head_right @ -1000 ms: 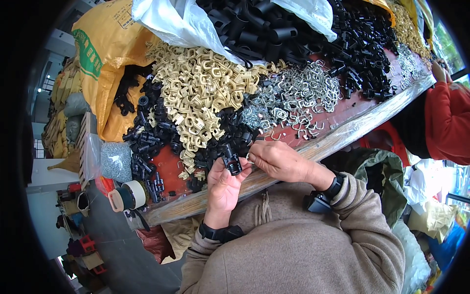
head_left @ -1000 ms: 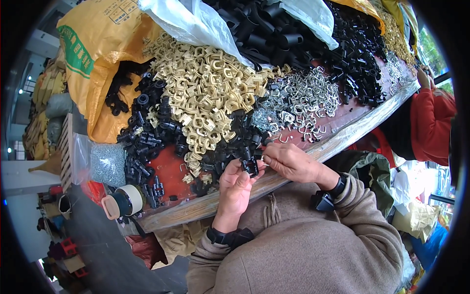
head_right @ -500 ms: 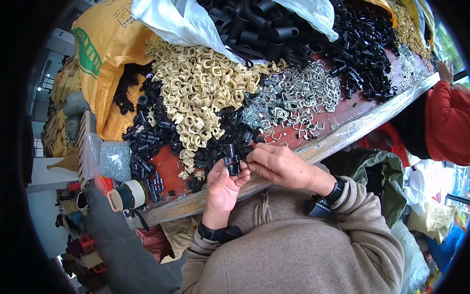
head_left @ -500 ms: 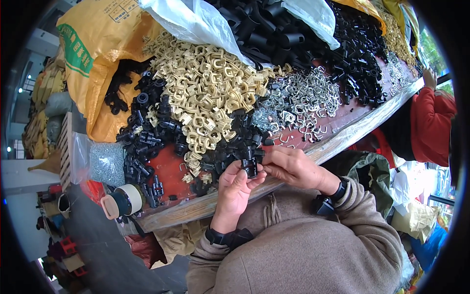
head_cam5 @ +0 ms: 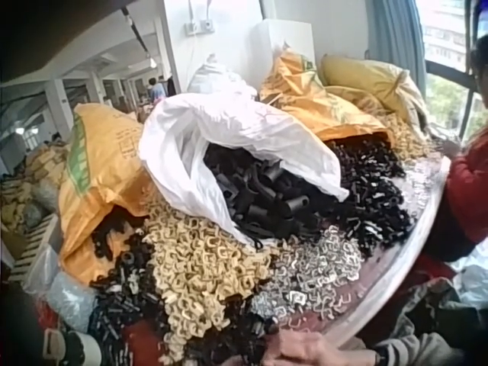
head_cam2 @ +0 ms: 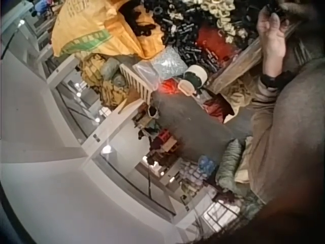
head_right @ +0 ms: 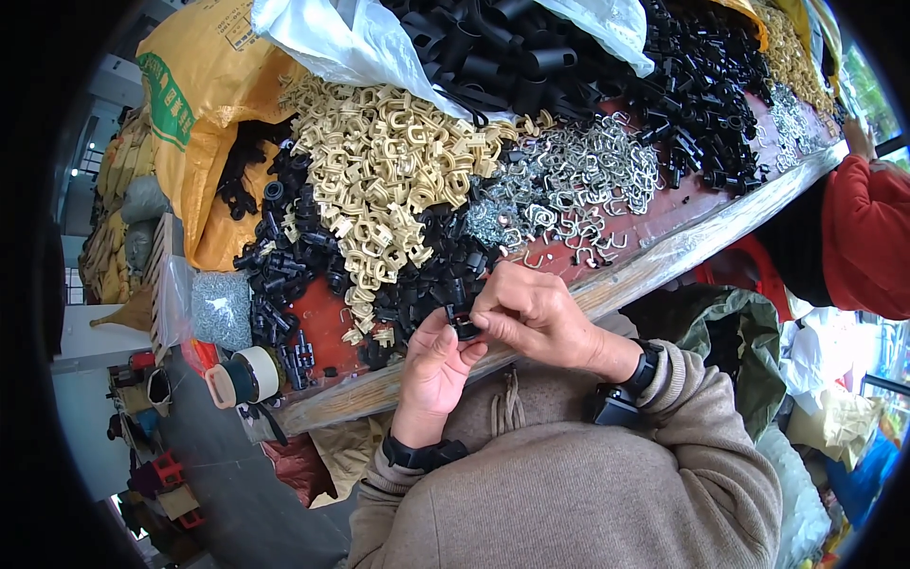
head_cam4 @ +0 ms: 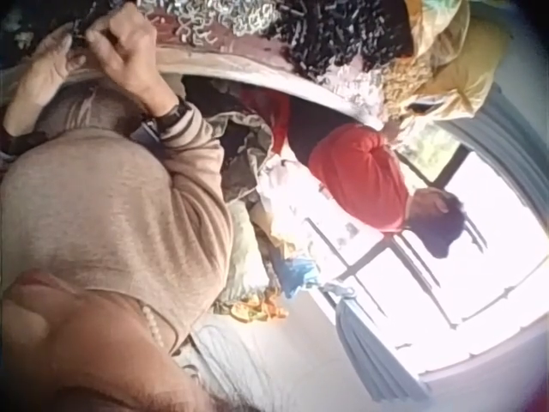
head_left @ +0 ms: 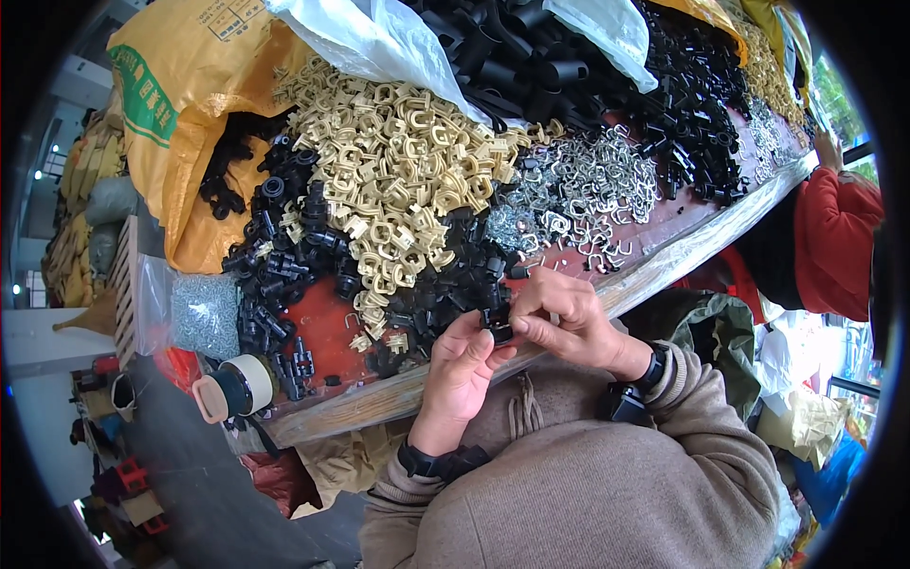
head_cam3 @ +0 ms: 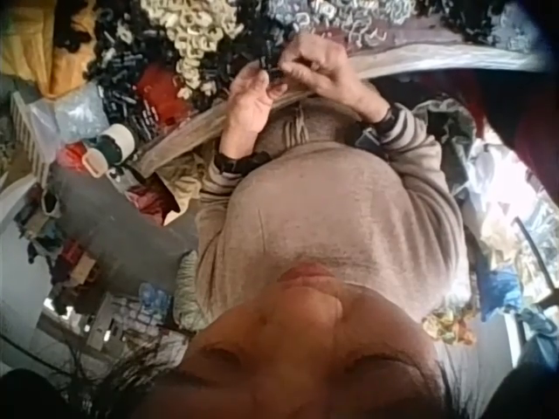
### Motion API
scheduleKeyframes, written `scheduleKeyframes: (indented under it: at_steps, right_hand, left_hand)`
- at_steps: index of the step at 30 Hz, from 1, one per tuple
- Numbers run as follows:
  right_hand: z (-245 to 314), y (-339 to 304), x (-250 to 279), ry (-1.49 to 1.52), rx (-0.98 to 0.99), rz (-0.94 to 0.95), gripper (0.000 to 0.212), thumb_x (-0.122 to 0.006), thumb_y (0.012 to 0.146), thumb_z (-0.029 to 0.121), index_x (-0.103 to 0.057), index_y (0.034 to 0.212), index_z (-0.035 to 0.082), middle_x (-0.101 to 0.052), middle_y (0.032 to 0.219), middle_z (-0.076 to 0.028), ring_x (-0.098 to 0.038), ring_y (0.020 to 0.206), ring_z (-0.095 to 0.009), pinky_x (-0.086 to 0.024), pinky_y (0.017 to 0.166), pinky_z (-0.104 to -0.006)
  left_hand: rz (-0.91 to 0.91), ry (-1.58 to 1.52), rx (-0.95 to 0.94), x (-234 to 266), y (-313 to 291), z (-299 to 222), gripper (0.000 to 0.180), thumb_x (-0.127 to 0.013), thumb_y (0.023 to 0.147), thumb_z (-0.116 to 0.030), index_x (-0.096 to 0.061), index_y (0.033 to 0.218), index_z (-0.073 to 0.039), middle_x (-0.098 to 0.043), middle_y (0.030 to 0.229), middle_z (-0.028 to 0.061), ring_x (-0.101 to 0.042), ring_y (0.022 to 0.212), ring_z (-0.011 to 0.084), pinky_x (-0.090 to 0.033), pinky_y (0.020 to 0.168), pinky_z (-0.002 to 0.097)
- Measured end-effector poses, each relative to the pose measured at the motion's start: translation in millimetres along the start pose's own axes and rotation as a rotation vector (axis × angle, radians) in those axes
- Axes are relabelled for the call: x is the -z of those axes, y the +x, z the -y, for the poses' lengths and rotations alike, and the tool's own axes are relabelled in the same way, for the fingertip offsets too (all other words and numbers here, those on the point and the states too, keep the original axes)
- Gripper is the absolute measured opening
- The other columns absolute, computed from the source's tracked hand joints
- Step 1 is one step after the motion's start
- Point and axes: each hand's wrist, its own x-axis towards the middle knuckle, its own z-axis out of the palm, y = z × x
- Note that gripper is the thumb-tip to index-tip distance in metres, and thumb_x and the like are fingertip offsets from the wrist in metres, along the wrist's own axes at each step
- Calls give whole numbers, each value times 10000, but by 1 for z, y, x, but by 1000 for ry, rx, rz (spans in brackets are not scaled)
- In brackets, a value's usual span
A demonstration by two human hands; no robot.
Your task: The person assembles components by hand, picking up a black plastic housing and inserting a beige plastic clip and a metal spring into it. They then place the completed assembly onto the table and repeat the process.
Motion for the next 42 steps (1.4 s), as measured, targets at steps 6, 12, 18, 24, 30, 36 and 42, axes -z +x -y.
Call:
scheduleKeyframes:
  at_steps: [6,12,18,24,30,36,42]
  right_hand:
    - [1,-2,-2,-64,94,-41,62,-599,729,43,-547,758,28,-484,683,-67,-503,635,-210,-407,535,-294]
    - [0,-4,4,-177,121,41,86,-605,709,44,-546,770,34,-463,688,-71,-491,624,-226,-404,531,-305]
    - [4,0,10,-270,133,108,107,-613,693,50,-533,764,36,-463,688,-86,-488,625,-245,-400,518,-317]
    - [-6,-4,8,226,-305,93,139,-607,744,43,-469,730,41,-453,702,-15,-468,637,-104,-388,536,-250]
    - [-14,-10,0,392,-410,95,210,-621,754,74,-419,705,46,-395,663,32,-379,607,-21,-330,505,-204]
    - [-8,18,-1,251,-118,199,176,-614,747,94,-447,720,42,-451,656,-22,-458,566,-103,-370,495,-257]
    - [-16,50,-21,-503,69,173,138,-581,742,136,-503,790,33,-527,707,-94,-548,577,-243,-417,513,-339]
  left_hand:
    - [14,41,25,0,1,-1,327,-565,807,-154,-492,1076,18,-577,968,89,-584,827,161,-482,720,252]
    - [-16,105,69,-3,1,-3,315,-556,815,-159,-504,1057,36,-592,922,96,-596,795,167,-485,687,230]
    - [-39,144,104,-4,2,-5,312,-549,821,-156,-503,1059,40,-594,913,99,-601,781,166,-488,674,217]
    - [-29,152,142,-6,7,-9,310,-552,801,-105,-496,1068,42,-590,927,92,-594,804,152,-484,699,206]
    - [11,163,117,-3,3,-11,316,-543,790,-71,-490,1078,48,-585,944,99,-589,823,147,-480,721,202]
    - [-112,138,-36,9,-15,-23,300,-534,787,-58,-491,1061,57,-577,961,144,-592,841,199,-491,732,228]
    - [-197,108,-165,16,-22,-26,277,-528,783,-46,-499,1037,62,-567,982,176,-586,869,238,-500,739,254]
